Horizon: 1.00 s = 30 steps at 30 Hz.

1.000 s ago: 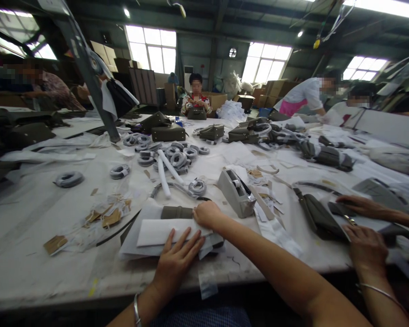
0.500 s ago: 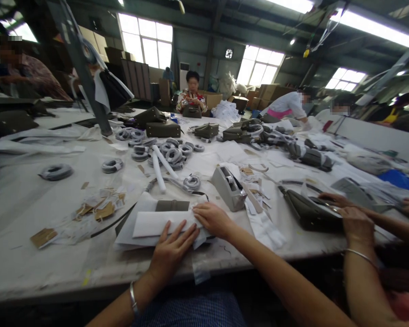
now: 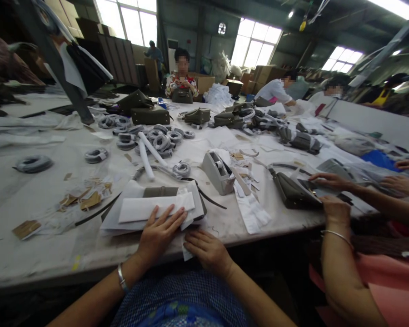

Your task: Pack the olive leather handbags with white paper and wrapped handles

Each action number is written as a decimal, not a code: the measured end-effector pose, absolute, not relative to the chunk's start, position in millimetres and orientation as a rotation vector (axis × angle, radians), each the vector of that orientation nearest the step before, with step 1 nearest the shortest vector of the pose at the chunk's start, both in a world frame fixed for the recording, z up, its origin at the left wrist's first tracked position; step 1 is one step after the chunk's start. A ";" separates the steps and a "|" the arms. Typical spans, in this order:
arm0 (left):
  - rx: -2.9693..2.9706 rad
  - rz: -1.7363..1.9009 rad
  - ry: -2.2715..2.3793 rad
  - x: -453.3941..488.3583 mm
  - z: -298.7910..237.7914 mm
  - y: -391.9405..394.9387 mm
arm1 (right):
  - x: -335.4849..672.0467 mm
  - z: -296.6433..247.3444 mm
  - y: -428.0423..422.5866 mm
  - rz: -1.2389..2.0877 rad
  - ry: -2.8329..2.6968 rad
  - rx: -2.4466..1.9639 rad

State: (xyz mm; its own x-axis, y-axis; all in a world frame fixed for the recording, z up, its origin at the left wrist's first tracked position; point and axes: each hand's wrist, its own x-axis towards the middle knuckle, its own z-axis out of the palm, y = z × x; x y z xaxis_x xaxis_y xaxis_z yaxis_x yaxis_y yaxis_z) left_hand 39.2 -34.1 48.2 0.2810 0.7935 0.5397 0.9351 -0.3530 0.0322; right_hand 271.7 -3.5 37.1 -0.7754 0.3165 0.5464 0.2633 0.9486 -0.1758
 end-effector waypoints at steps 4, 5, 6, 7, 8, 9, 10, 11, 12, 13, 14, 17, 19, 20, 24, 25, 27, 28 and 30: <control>-2.224 -0.685 -1.562 39.9 48.8 -34.0 | 263.6 39.5 -3.8 0.223 -2.383 -0.416; -2.219 -0.679 -1.558 40.0 49.0 -34.1 | 262.2 40.4 -5.4 0.242 -2.357 -0.423; -2.216 -0.671 -1.557 40.2 49.3 -34.2 | 261.0 41.3 -7.6 0.256 -2.336 -0.431; -2.215 -0.663 -1.559 40.4 49.6 -34.4 | 260.0 42.1 -10.4 0.266 -2.321 -0.441; -2.217 -0.654 -1.564 40.6 49.8 -34.6 | 259.5 42.8 -13.8 0.272 -2.308 -0.454; -2.220 -0.644 -1.566 40.8 50.0 -34.8 | 259.4 43.3 -17.7 0.276 -2.295 -0.468; -2.222 -0.636 -1.567 40.9 50.2 -35.0 | 259.9 43.5 -22.1 0.281 -2.285 -0.484; -2.222 -0.634 -1.571 41.0 50.3 -35.2 | 260.9 43.5 -26.6 0.286 -2.280 -0.494; -2.223 -0.631 -1.576 41.1 50.3 -35.4 | 262.3 43.3 -31.1 0.294 -2.279 -0.503; -2.226 -0.628 -1.581 41.1 50.4 -35.5 | 264.0 43.0 -35.1 0.300 -2.284 -0.510; -2.230 -0.624 -1.588 41.1 50.5 -35.6 | 265.8 42.9 -38.4 0.304 -2.289 -0.512; -2.244 -0.615 -1.600 40.8 51.3 -35.2 | 271.5 46.5 -41.3 0.305 -2.303 -0.501; -2.249 -0.621 -1.594 40.6 52.1 -34.6 | 275.0 54.6 -36.4 0.366 -2.341 -0.464; -2.251 -0.625 -1.591 40.4 52.3 -34.2 | 276.2 60.1 -31.9 0.401 -2.355 -0.445; -2.258 -0.638 -1.593 39.7 51.4 -33.2 | 271.0 83.5 -4.3 0.246 -2.286 -0.539; -2.257 -0.642 -1.592 39.5 50.7 -33.1 | 266.4 87.7 3.7 0.151 -2.269 -0.584; -2.254 -0.647 -1.582 39.1 49.3 -33.2 | 254.5 93.7 18.9 0.011 -2.294 -0.640; -2.251 -0.648 -1.577 38.9 48.8 -33.4 | 248.3 95.9 25.4 -0.024 -2.327 -0.636; -2.246 -0.645 -1.568 38.7 48.3 -33.6 | 237.6 100.1 35.2 -0.051 -2.386 -0.599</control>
State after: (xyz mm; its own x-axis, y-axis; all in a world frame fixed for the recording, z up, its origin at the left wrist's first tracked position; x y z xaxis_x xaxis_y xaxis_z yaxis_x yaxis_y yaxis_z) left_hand 38.7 -33.6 48.3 0.2932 0.7920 0.5355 0.9395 -0.3425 -0.0078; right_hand 237.6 35.2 100.1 -0.6716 0.4066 0.6195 0.4324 0.8939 -0.1179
